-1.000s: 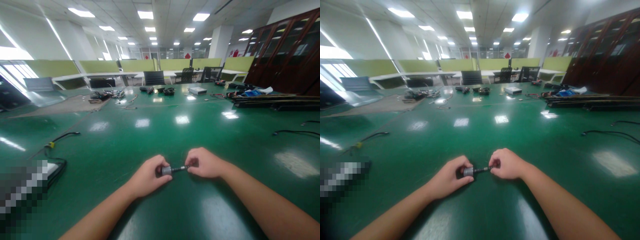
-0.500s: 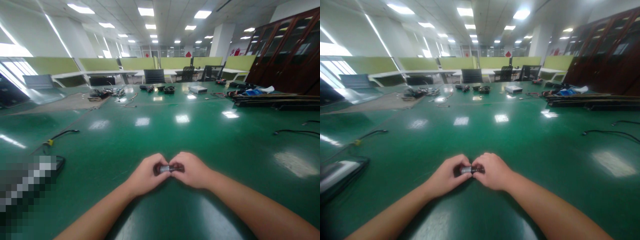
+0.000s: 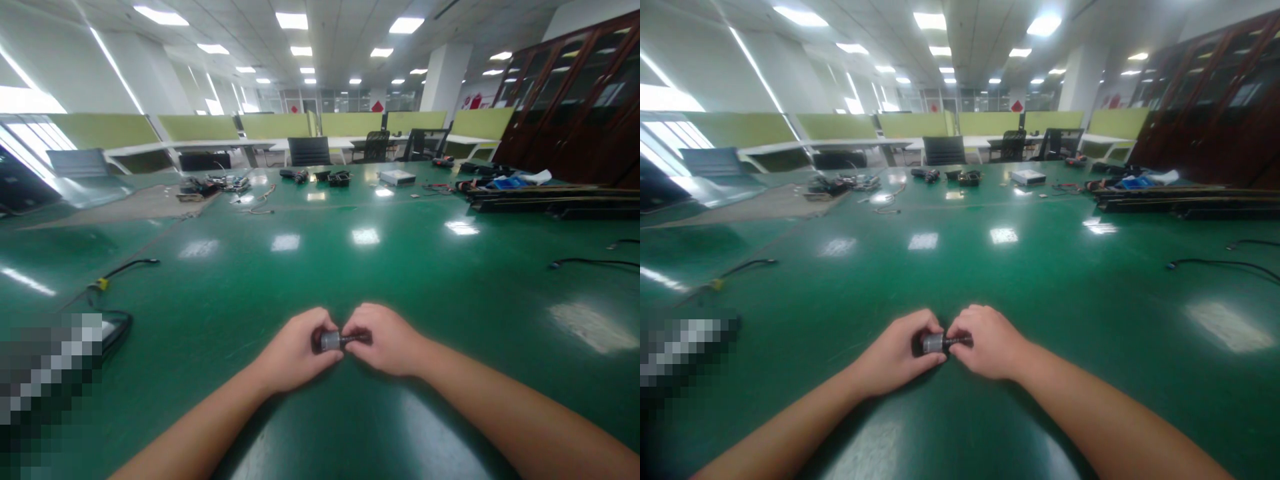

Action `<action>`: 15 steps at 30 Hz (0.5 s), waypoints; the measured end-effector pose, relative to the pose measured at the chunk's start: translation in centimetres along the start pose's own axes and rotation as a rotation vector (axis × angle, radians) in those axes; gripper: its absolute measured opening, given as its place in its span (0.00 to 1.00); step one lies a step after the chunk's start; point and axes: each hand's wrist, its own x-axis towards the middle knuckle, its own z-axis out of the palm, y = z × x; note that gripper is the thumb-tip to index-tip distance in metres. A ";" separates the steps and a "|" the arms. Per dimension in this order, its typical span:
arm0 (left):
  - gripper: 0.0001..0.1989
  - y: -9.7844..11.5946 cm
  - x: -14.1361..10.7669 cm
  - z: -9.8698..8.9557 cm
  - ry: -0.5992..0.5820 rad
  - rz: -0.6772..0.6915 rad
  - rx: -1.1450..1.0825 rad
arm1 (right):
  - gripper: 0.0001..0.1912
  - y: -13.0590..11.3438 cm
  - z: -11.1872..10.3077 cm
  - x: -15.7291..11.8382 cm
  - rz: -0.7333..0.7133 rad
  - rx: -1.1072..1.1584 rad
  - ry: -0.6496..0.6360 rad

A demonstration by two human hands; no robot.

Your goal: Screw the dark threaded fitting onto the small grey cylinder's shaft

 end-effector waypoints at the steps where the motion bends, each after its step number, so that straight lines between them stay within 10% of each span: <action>1: 0.09 0.0 0.0 0.0 -0.001 -0.003 0.000 | 0.04 0.0 0.0 0.0 0.000 0.001 0.000; 15: 0.10 0.1 0.1 0.0 -0.016 -0.044 -0.011 | 0.03 0.2 -0.6 -0.2 -0.015 -0.007 -0.028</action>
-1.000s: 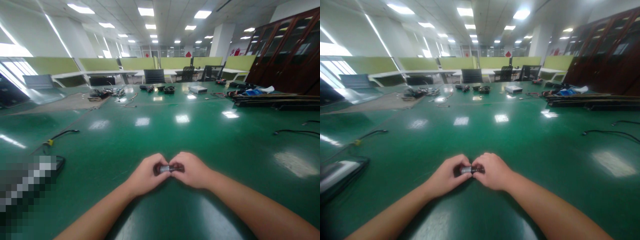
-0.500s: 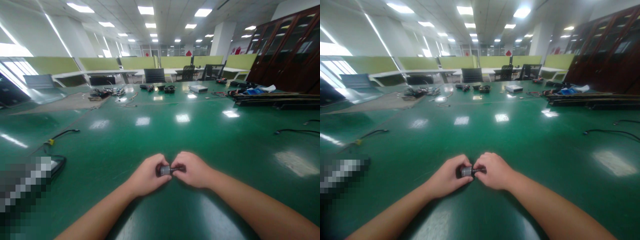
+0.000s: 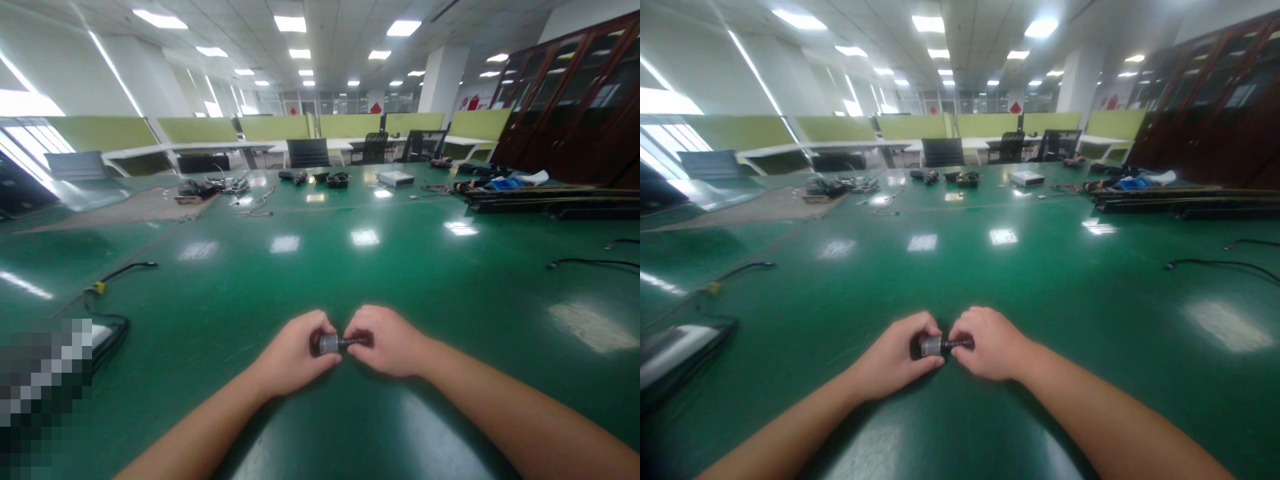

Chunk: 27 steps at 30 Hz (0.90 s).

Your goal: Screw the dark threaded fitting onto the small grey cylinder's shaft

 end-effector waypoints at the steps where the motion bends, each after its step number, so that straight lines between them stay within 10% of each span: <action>1: 0.10 0.0 0.0 0.0 0.000 -0.003 0.000 | 0.03 0.0 0.0 0.0 0.000 -0.001 -0.002; 27: 0.11 -0.1 -0.1 0.0 -0.012 -0.020 -0.006 | 0.05 0.3 -0.7 -0.4 -0.007 -0.019 -0.017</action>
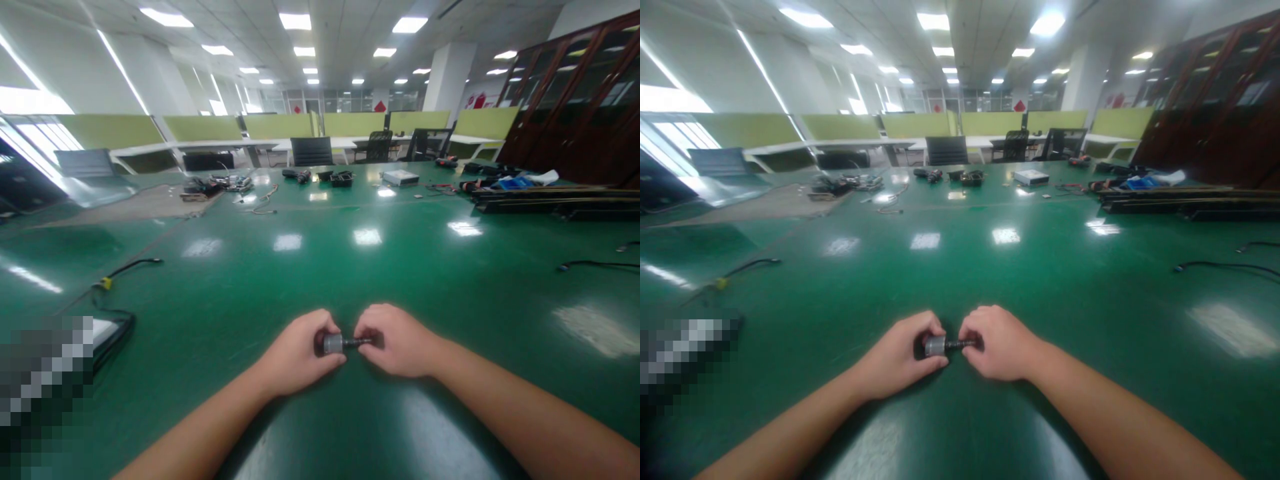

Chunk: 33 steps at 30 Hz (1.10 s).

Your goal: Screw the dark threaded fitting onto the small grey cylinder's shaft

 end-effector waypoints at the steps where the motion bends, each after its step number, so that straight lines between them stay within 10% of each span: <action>1: 0.11 0.0 0.0 0.0 -0.001 -0.001 0.000 | 0.05 0.0 0.0 0.0 0.001 -0.001 0.000; 33: 0.11 0.0 -0.1 0.0 -0.009 -0.003 -0.012 | 0.07 2.8 -2.8 -0.3 0.148 0.128 -0.109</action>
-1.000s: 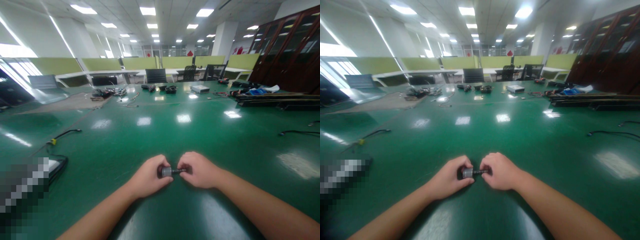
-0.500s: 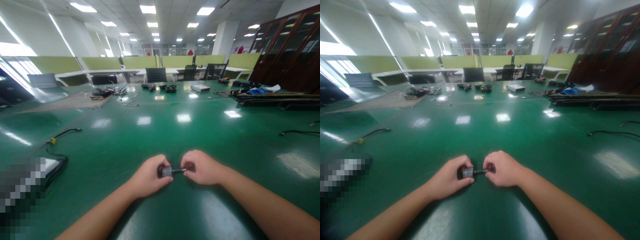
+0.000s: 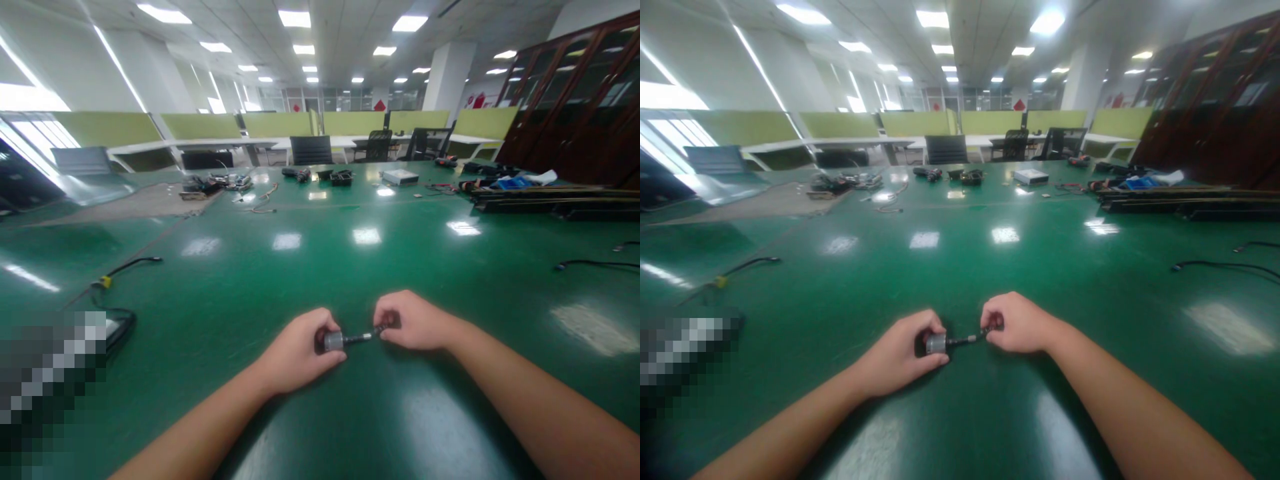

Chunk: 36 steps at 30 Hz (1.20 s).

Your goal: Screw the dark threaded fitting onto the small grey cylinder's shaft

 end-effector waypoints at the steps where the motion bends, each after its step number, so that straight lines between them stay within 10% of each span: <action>1: 0.11 0.0 0.0 0.0 0.000 0.000 -0.001 | 0.06 0.2 -0.2 0.0 0.016 0.015 -0.011; 36: 0.09 -0.1 0.0 0.0 0.007 0.055 -0.056 | 0.05 -2.2 3.8 0.7 -0.170 -0.111 0.090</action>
